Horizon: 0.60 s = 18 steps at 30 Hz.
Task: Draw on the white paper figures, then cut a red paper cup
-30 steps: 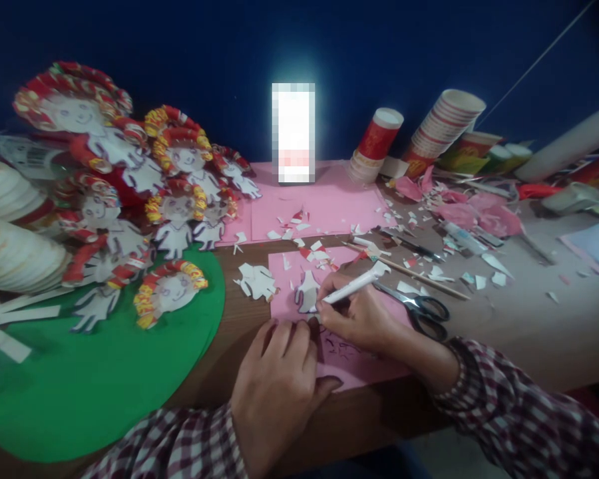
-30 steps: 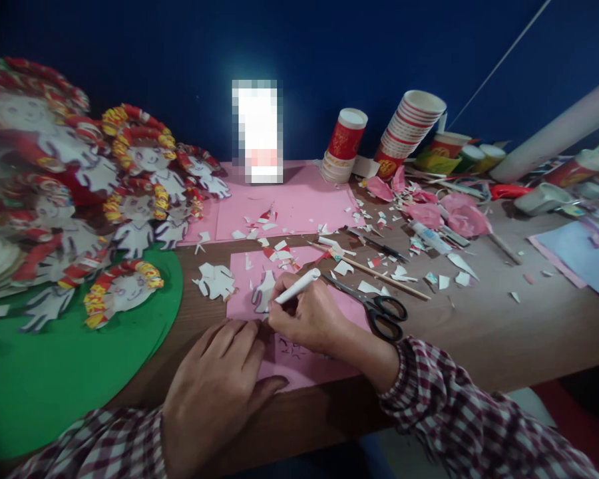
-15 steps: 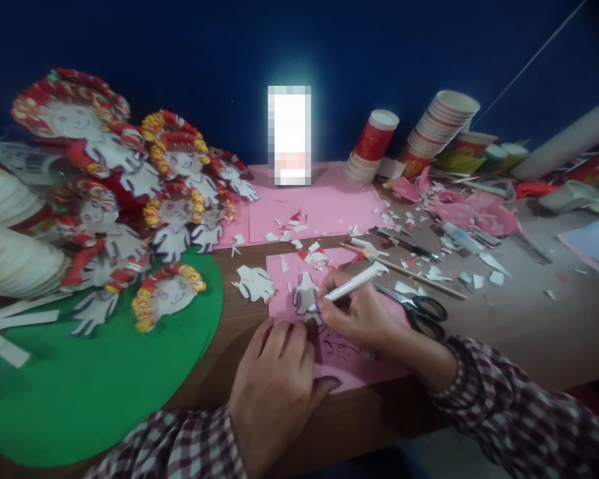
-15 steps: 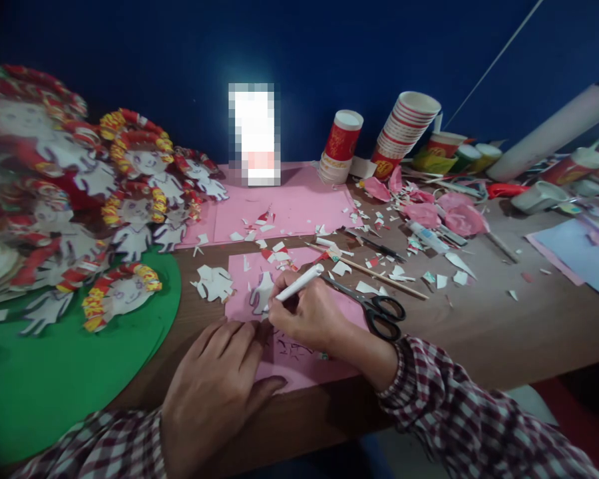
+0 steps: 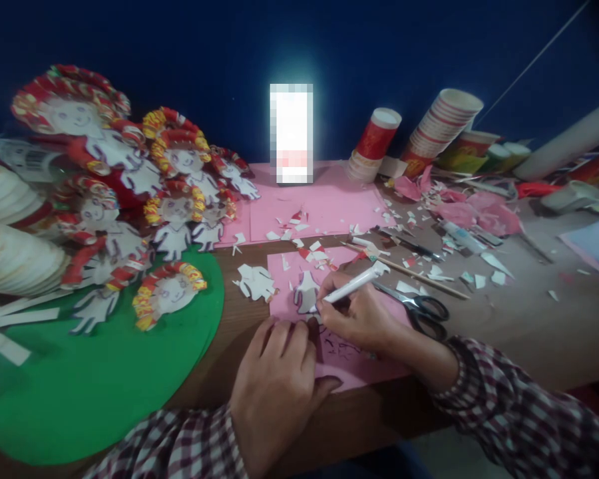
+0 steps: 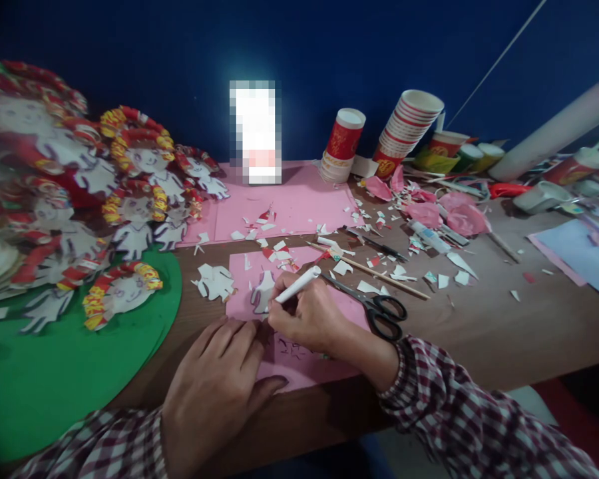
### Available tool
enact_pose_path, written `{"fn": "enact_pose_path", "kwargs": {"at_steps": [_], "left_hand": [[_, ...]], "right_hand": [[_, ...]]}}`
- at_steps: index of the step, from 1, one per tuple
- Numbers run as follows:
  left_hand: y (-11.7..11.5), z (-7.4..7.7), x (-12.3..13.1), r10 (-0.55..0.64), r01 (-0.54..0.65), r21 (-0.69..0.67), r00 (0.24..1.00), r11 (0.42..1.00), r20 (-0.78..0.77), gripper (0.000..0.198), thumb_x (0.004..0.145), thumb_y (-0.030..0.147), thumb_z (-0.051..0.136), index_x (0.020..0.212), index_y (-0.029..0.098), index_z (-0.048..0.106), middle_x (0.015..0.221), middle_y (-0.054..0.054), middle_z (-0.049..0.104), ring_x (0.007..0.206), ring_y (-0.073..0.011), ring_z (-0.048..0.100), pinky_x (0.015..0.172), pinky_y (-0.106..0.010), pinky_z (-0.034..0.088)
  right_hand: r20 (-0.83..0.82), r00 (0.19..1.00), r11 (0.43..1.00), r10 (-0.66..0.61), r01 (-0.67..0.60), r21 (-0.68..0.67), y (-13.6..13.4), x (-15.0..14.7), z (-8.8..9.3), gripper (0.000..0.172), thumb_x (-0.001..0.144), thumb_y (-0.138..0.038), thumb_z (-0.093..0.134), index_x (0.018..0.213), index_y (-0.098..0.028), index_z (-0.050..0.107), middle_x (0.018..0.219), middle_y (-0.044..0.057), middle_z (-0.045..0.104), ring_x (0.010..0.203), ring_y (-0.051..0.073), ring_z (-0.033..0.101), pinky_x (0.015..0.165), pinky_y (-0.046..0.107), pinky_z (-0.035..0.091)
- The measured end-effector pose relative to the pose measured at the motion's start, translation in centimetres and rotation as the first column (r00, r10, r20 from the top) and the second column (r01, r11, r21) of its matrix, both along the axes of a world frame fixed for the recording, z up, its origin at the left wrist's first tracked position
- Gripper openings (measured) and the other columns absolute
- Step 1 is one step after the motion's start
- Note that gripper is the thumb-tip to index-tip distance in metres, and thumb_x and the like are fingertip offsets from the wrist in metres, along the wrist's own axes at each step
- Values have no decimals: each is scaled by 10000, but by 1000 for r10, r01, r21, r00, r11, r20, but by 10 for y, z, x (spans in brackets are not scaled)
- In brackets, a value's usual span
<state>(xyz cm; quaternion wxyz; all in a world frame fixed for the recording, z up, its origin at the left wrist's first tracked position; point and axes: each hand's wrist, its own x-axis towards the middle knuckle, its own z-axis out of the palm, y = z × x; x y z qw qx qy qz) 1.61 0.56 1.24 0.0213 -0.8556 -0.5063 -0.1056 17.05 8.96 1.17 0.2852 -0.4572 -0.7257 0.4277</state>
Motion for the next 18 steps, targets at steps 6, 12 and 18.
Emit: {"fn": "enact_pose_path", "kwargs": {"at_steps": [6,12,18], "left_hand": [[1,1,0,-4,4,1,1000,1000,1,513,827,560,471,979,107,657,1013,-125,629,953,-274,542,885,-472,437],[0,1,0,6,-6,2,1000,1000,-8,518,835,560,456,992,108,655,1013,-123,630,953,-271,544,887,-466,440],[-4,-1,0,13,-13,47,1000,999,13,578,841,564,432,1089,77,620,1033,-148,631,963,-287,548,879,-467,446]], "right_hand": [[7,1000,1000,16,-16,2,0,0,0,52,731,-141,533,706,-178,507,570,-39,503,499,76,448,460,187,364],[25,999,999,29,-29,26,1,2,-2,37,735,-143,536,719,-175,527,598,-25,536,537,91,478,485,196,381],[18,1000,1000,20,-20,9,0,1,-2,39,739,-148,534,724,-181,521,584,-31,526,514,84,467,470,193,371]]}}
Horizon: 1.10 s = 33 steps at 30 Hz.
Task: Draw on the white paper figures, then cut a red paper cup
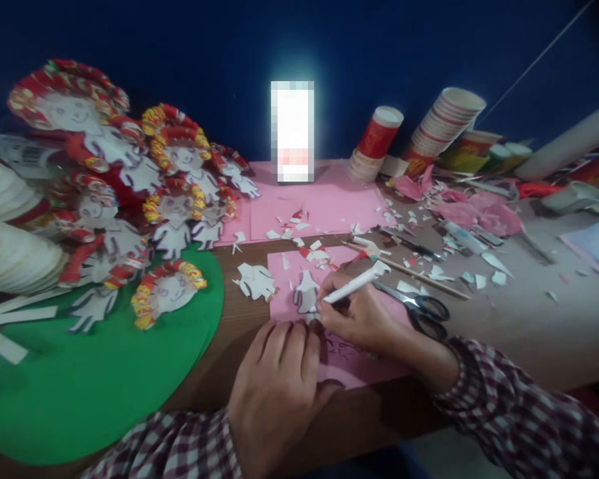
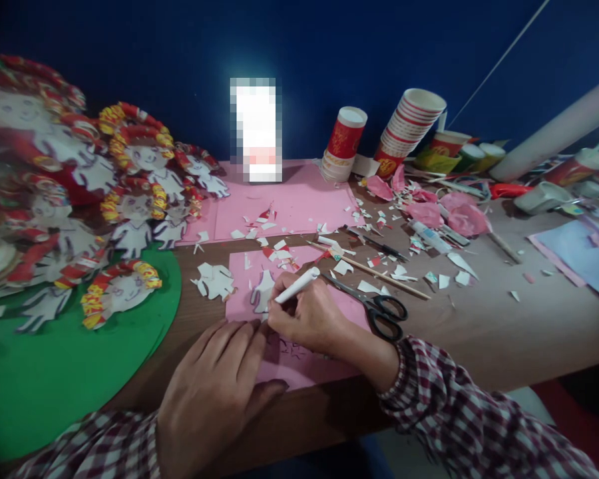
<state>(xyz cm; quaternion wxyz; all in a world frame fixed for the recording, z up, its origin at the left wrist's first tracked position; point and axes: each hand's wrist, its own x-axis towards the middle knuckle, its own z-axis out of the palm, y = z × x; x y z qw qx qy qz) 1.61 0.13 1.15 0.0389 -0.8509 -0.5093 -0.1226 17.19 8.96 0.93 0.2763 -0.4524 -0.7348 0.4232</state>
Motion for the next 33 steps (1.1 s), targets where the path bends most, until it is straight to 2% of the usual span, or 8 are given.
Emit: {"fn": "enact_pose_path", "kwargs": {"at_steps": [5,15,21,28,33], "left_hand": [[0,0,-1,-5,5,-7,1000,1000,0,555,846,554,431,1030,76,647,1026,-143,641,952,-286,557,876,-464,450],[1,0,-1,-7,6,-22,1000,1000,-7,574,825,565,465,1050,68,642,1042,-145,642,962,-290,559,881,-468,452],[0,-1,-1,-14,14,-6,1000,1000,8,566,839,559,441,1036,68,643,1041,-147,641,959,-292,560,877,-470,449],[1,-1,-1,-17,17,-1,1000,1000,19,567,861,543,404,1038,59,640,1029,-150,643,959,-288,559,880,-475,448],[1,-1,-1,-16,16,11,1000,1000,11,578,868,544,383,1041,57,641,1027,-152,644,951,-288,560,877,-473,449]], "right_hand": [[-9,1000,1000,2,-2,7,0,0,-1,44,738,-147,538,726,-183,516,598,-25,529,534,91,476,480,199,376],[-10,1000,1000,13,-13,-1,-1,-1,0,54,733,-131,531,713,-179,513,586,-32,517,511,80,447,460,192,354],[-2,1000,999,21,-21,-24,-2,-1,1,57,719,-134,529,697,-180,504,573,-36,504,491,75,427,438,186,336],[-67,997,999,-34,31,-38,-1,-3,4,54,724,-146,532,685,-173,505,572,-31,503,499,77,436,443,187,354],[-26,1000,1000,-9,9,-18,-1,-2,2,54,727,-139,533,694,-174,508,576,-34,510,495,73,435,446,185,350]]}}
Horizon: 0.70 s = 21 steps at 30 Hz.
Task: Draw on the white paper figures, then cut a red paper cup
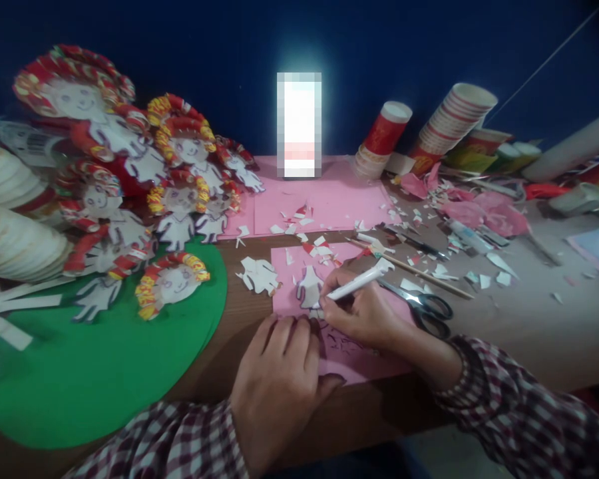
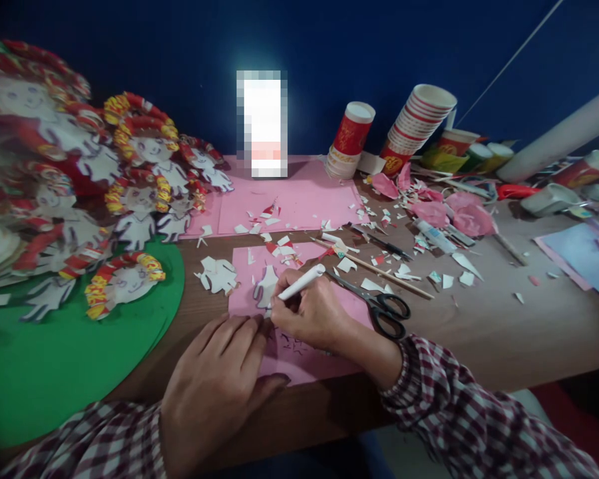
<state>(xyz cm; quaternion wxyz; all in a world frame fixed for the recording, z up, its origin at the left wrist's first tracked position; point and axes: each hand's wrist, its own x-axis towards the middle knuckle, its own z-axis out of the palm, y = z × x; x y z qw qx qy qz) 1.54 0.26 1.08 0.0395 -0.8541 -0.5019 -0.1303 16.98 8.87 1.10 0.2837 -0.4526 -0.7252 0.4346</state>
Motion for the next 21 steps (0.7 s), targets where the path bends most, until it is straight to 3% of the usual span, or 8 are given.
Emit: {"fn": "enact_pose_path", "kwargs": {"at_steps": [21], "left_hand": [[0,0,0,-3,3,8,1000,1000,-5,577,853,554,411,1020,57,652,1020,-151,648,946,-287,568,877,-464,455]], "right_hand": [[27,999,999,35,-36,7,0,2,0,47,709,-137,533,686,-171,511,567,-34,513,490,73,447,444,186,344]]}}
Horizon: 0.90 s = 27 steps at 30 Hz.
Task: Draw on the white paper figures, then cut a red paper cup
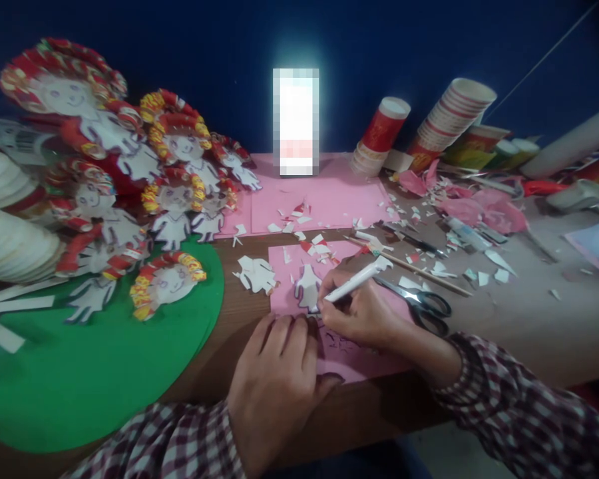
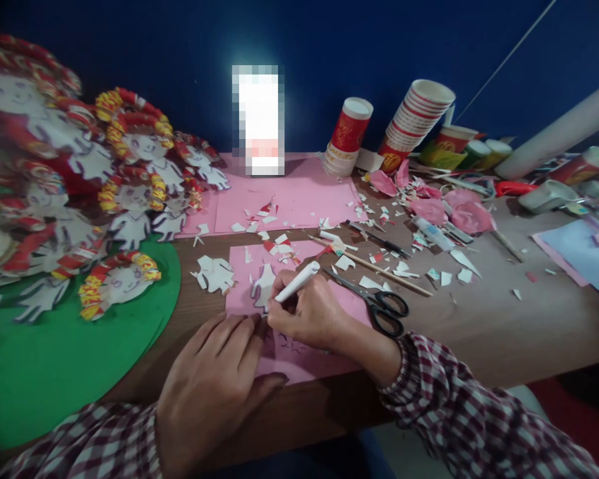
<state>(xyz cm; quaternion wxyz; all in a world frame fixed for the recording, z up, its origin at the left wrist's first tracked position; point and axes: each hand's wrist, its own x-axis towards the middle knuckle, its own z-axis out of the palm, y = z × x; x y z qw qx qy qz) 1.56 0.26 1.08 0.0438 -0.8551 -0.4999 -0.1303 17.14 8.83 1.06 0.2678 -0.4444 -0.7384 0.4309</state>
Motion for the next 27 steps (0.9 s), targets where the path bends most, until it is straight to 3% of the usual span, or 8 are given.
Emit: {"fn": "enact_pose_path", "kwargs": {"at_steps": [5,21,27], "left_hand": [[0,1,0,-4,4,-18,1000,1000,-8,564,851,547,422,1027,62,649,1010,-141,650,942,-281,571,880,-461,454],[0,0,-1,-3,3,-15,1000,1000,-10,551,843,557,438,1012,76,646,1048,-144,624,953,-282,559,875,-459,448],[0,2,0,-7,7,-21,1000,1000,-6,520,836,546,460,946,77,655,953,-136,620,908,-275,554,855,-460,450]], "right_hand": [[-43,996,997,-72,72,-2,0,-2,-1,43,713,-139,538,688,-168,519,563,-35,517,498,73,455,455,183,360],[31,999,999,18,-19,38,0,1,-1,46,706,-143,536,694,-178,509,556,-39,513,480,70,430,440,185,330],[-5,1000,1000,-4,4,-30,-2,0,0,50,716,-145,527,694,-180,499,563,-33,513,477,74,441,427,185,331]]}}
